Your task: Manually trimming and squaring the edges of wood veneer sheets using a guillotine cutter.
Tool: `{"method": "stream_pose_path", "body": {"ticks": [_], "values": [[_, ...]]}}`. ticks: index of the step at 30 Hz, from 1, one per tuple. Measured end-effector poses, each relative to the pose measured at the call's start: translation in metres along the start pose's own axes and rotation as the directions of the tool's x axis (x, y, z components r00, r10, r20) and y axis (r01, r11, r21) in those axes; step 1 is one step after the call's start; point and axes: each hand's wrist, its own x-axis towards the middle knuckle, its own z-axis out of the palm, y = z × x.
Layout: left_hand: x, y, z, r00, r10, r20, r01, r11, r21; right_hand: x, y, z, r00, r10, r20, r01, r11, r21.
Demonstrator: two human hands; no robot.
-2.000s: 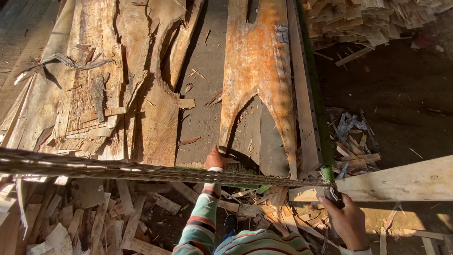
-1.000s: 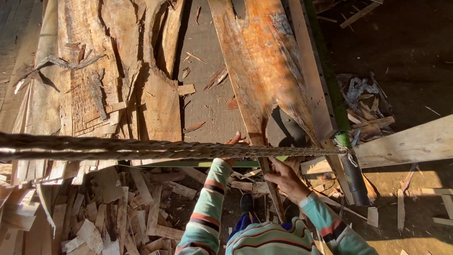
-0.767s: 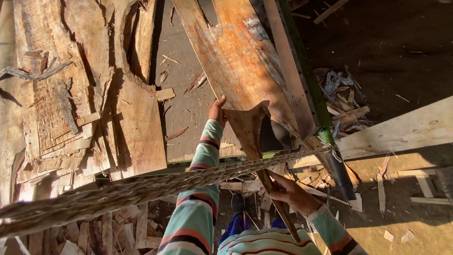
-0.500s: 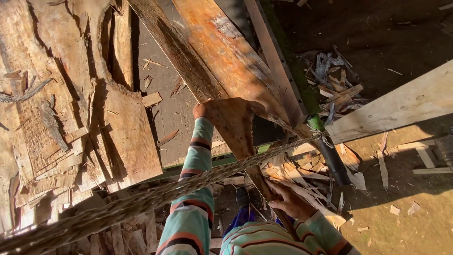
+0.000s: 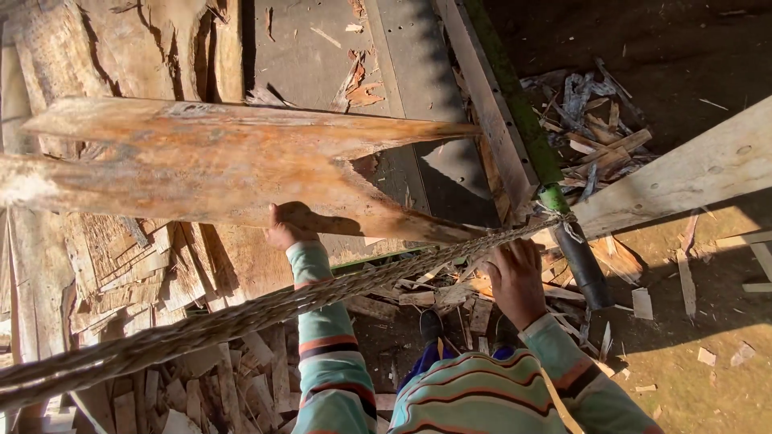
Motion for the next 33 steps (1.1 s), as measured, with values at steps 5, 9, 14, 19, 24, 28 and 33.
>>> {"method": "stream_pose_path", "body": {"ticks": [5, 9, 14, 19, 24, 28, 33], "values": [[-0.050, -0.026, -0.034, 0.911, -0.077, -0.405, 0.140, 0.982, 0.128, -0.039, 0.004, 0.003, 0.993, -0.031, -0.117, 0.046, 0.991, 0.126], [-0.063, -0.133, -0.099, 0.957, -0.218, -0.190, 0.244, 0.962, 0.124, -0.101, 0.038, 0.045, 0.977, 0.171, 0.130, -0.202, 0.936, 0.288], [-0.134, -0.138, -0.096, 0.740, -0.642, 0.203, 0.643, 0.763, 0.068, -0.132, 0.063, 0.060, 0.866, 0.353, 0.355, -0.490, 0.747, 0.450], [-0.135, -0.063, -0.100, 0.833, -0.553, -0.011, 0.553, 0.833, 0.001, -0.132, 0.101, 0.036, 0.760, 0.465, 0.453, -0.649, 0.571, 0.503], [-0.088, -0.033, -0.109, 0.877, -0.480, 0.038, 0.478, 0.877, 0.037, -0.073, 0.074, -0.069, 0.686, 0.550, 0.476, -0.634, 0.131, 0.762], [-0.080, -0.067, -0.109, 0.899, -0.438, -0.004, 0.429, 0.879, 0.207, -0.031, 0.095, -0.108, 0.709, 0.482, 0.515, -0.513, -0.148, 0.846], [-0.090, -0.140, -0.087, 0.942, -0.336, -0.006, 0.288, 0.799, 0.528, 0.025, 0.060, -0.149, 0.747, 0.403, 0.528, -0.664, 0.475, 0.577]]}}
